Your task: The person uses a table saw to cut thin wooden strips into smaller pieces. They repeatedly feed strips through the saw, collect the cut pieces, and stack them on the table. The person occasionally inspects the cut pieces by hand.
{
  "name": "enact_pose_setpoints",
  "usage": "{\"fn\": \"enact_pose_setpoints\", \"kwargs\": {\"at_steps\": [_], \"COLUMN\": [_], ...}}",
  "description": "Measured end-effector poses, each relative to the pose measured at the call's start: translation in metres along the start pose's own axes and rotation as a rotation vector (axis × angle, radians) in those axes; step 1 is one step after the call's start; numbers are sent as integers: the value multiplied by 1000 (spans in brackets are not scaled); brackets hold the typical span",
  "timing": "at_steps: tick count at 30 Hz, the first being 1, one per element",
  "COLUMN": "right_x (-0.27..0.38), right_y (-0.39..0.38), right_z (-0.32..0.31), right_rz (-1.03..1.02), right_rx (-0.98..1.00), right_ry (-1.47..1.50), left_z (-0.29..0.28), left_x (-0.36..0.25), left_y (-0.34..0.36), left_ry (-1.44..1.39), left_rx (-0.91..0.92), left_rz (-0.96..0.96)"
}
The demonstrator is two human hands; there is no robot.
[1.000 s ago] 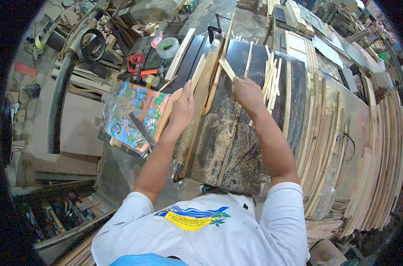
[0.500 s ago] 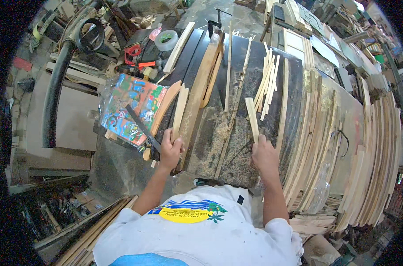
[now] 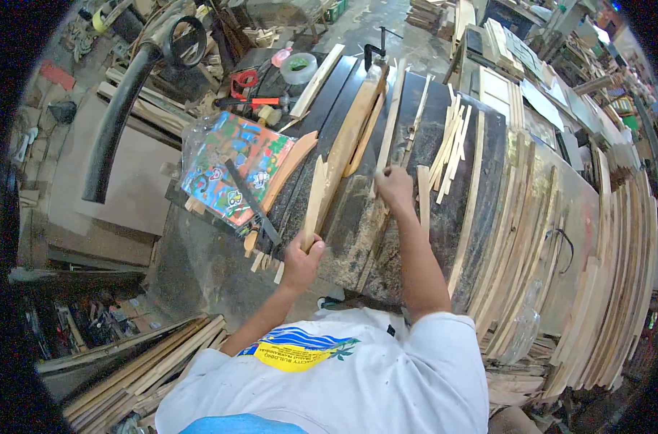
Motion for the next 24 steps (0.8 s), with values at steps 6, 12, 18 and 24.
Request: {"fn": "enact_pose_setpoints", "kwargs": {"at_steps": [6,12,18,24], "right_x": [5,5,47,27], "right_y": [-167,-166,-245,-229], "right_z": [2,10,38,42], "right_rz": [528,520,683,606], "right_rx": [289,202,265,63], "right_ry": [627,778,884,985], "left_z": [29,-1,-42,-92], "left_x": [4,15,23,56], "left_y": [-24,-69,-89,-130], "left_ry": [-206,-208,-248,-232], "left_rx": [182,263,95,238], "left_rz": [-202,-128,-105,-221]}}
Point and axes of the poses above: each hand's wrist, its own y-axis towards the middle knuckle, its own z-axis out of the palm, x = y × z, the point moved 10 cm from there along y, towards the middle knuckle, and after that the axes turned 14 degrees about -x, right-handed, at the moved point
